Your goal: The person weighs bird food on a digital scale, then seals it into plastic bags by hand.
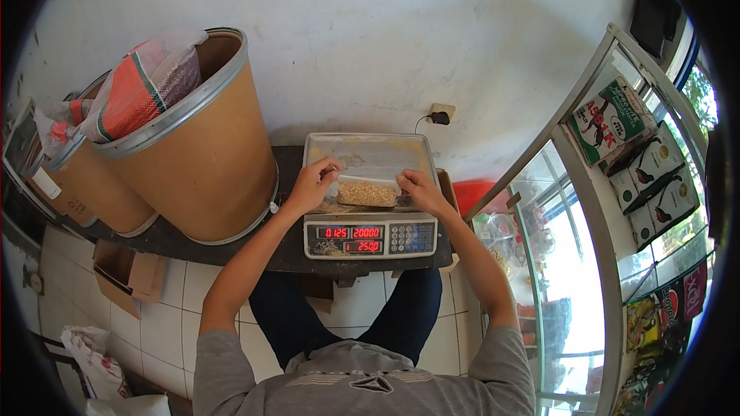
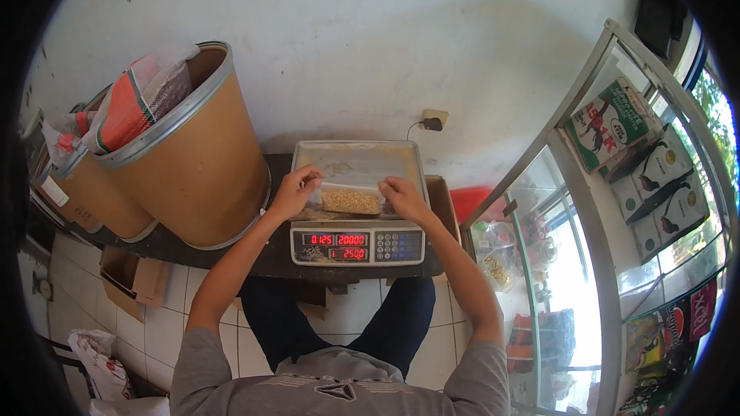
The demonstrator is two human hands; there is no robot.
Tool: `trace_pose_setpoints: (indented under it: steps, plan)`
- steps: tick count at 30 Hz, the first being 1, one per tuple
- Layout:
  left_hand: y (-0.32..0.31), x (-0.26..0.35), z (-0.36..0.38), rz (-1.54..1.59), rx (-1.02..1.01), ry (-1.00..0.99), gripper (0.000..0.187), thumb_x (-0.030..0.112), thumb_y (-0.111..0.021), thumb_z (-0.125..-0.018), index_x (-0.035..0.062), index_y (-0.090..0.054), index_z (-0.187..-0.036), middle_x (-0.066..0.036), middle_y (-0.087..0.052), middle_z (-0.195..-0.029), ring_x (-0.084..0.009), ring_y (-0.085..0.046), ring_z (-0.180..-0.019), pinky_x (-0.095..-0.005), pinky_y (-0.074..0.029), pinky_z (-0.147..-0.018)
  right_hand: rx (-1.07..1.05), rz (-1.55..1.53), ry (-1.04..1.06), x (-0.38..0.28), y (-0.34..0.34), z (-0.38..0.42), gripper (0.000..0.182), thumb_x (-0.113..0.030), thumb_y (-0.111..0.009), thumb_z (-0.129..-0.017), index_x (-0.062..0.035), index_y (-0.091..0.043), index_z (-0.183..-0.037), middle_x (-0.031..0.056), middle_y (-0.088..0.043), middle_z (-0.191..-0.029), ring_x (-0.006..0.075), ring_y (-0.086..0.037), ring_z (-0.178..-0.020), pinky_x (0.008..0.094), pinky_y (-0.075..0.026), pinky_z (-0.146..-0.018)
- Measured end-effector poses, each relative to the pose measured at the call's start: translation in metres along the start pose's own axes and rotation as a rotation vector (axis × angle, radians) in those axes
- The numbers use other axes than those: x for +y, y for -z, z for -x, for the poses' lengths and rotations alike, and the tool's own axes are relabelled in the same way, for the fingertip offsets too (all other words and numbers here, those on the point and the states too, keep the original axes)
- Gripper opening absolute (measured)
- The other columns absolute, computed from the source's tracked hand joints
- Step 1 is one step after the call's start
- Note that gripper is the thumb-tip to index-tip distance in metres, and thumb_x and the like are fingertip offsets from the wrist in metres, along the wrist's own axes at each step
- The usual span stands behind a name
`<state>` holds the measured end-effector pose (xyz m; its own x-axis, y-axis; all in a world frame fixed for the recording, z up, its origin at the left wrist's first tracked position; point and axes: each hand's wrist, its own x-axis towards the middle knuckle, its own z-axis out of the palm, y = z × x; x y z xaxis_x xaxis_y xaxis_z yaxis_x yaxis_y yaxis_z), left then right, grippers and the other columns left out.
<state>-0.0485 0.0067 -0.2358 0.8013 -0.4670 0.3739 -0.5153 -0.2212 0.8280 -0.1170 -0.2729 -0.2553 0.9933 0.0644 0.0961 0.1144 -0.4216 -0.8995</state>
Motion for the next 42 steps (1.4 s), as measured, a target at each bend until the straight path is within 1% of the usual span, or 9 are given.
trace_pose_setpoints:
  steps: [12,20,26,32,35,37,38,40,42]
  plan:
    - [0.01,-0.004,0.001,-0.187,-0.126,-0.194,0.014,0.012,-0.062,-0.084,0.0003,-0.067,-0.091,-0.014,-0.063,-0.084,-0.0278,-0.058,-0.074,-0.035,-0.046,-0.069,0.029,0.057,-0.006,0.014,-0.003,-0.002,0.037,-0.031,-0.047,-0.098,-0.0043,-0.049,-0.072,-0.0031,-0.043,-0.065,0.0076,-0.04,-0.061,0.0245,-0.036,-0.058]
    - [-0.001,-0.023,-0.002,-0.223,-0.153,-0.249,0.018,0.017,-0.057,-0.089,-0.001,-0.058,-0.089,-0.014,-0.057,-0.085,-0.0282,-0.054,-0.083,-0.0375,-0.043,-0.074,0.113,0.064,0.029,0.0,-0.004,0.004,0.035,-0.028,-0.053,-0.093,0.0015,-0.06,-0.077,0.0041,-0.056,-0.063,0.0108,-0.049,-0.061,0.0289,-0.04,-0.058]
    - [-0.006,-0.025,-0.003,-0.126,-0.217,-0.035,0.025,0.024,-0.052,-0.094,-0.0004,-0.054,-0.097,-0.01,-0.056,-0.088,-0.0221,-0.054,-0.083,-0.0338,-0.043,-0.077,0.014,0.27,0.143,-0.025,0.004,0.015,0.019,-0.018,-0.059,-0.091,-0.0007,-0.064,-0.097,-0.0003,-0.061,-0.076,0.0062,-0.049,-0.068,0.0242,-0.042,-0.063]
    - [-0.016,-0.031,-0.005,0.163,-0.208,0.194,0.024,0.024,-0.049,-0.096,0.0009,-0.052,-0.1,-0.006,-0.054,-0.087,-0.0142,-0.051,-0.084,-0.0292,-0.042,-0.08,0.055,0.137,0.043,-0.016,-0.001,0.011,0.021,-0.02,-0.059,-0.09,0.001,-0.06,-0.092,0.0069,-0.062,-0.081,0.0124,-0.053,-0.072,0.0267,-0.044,-0.069]
    - [-0.034,-0.035,-0.01,0.338,-0.074,0.19,0.021,0.023,-0.047,-0.097,0.0018,-0.05,-0.097,-0.006,-0.053,-0.087,-0.0129,-0.05,-0.083,-0.0292,-0.042,-0.076,0.156,-0.4,-0.03,0.004,-0.018,-0.001,0.023,-0.022,-0.053,-0.093,0.001,-0.054,-0.09,0.0093,-0.059,-0.081,0.0142,-0.051,-0.076,0.0289,-0.043,-0.072]
    - [-0.055,-0.02,-0.015,0.234,0.303,0.165,0.023,0.023,-0.044,-0.098,0.0011,-0.048,-0.094,-0.01,-0.053,-0.082,-0.0181,-0.052,-0.077,-0.0323,-0.041,-0.071,0.319,-0.346,-0.049,0.014,-0.038,-0.014,0.024,-0.022,-0.049,-0.094,0.0011,-0.053,-0.09,0.0115,-0.058,-0.082,0.0176,-0.052,-0.077,0.0316,-0.042,-0.073]
    - [-0.064,-0.012,-0.018,0.236,0.298,0.173,0.023,0.023,-0.044,-0.098,0.0011,-0.048,-0.094,-0.01,-0.053,-0.082,-0.0181,-0.052,-0.077,-0.0323,-0.041,-0.071,0.486,-0.289,-0.062,0.019,-0.047,-0.02,0.025,-0.022,-0.046,-0.095,0.0012,-0.052,-0.09,0.0138,-0.057,-0.083,0.021,-0.052,-0.078,0.0343,-0.042,-0.075]
    - [-0.078,0.002,-0.027,0.078,0.582,0.073,0.025,0.026,-0.039,-0.099,0.0017,-0.046,-0.095,-0.016,-0.052,-0.064,-0.0345,-0.054,-0.061,-0.0443,-0.038,-0.059,0.646,-0.178,-0.016,-0.003,-0.061,-0.024,0.024,-0.021,-0.045,-0.095,0.0018,-0.051,-0.09,0.0156,-0.057,-0.083,0.0248,-0.053,-0.079,0.0364,-0.042,-0.075]
    - [-0.083,0.007,-0.03,0.009,0.561,0.121,0.025,0.026,-0.038,-0.099,0.0023,-0.046,-0.095,-0.019,-0.056,-0.07,-0.041,-0.056,-0.069,-0.0469,-0.039,-0.062,0.801,-0.064,0.03,-0.009,-0.061,-0.029,0.024,-0.02,-0.044,-0.095,0.0023,-0.051,-0.09,0.0175,-0.057,-0.083,0.0286,-0.053,-0.079,0.0385,-0.041,-0.076]
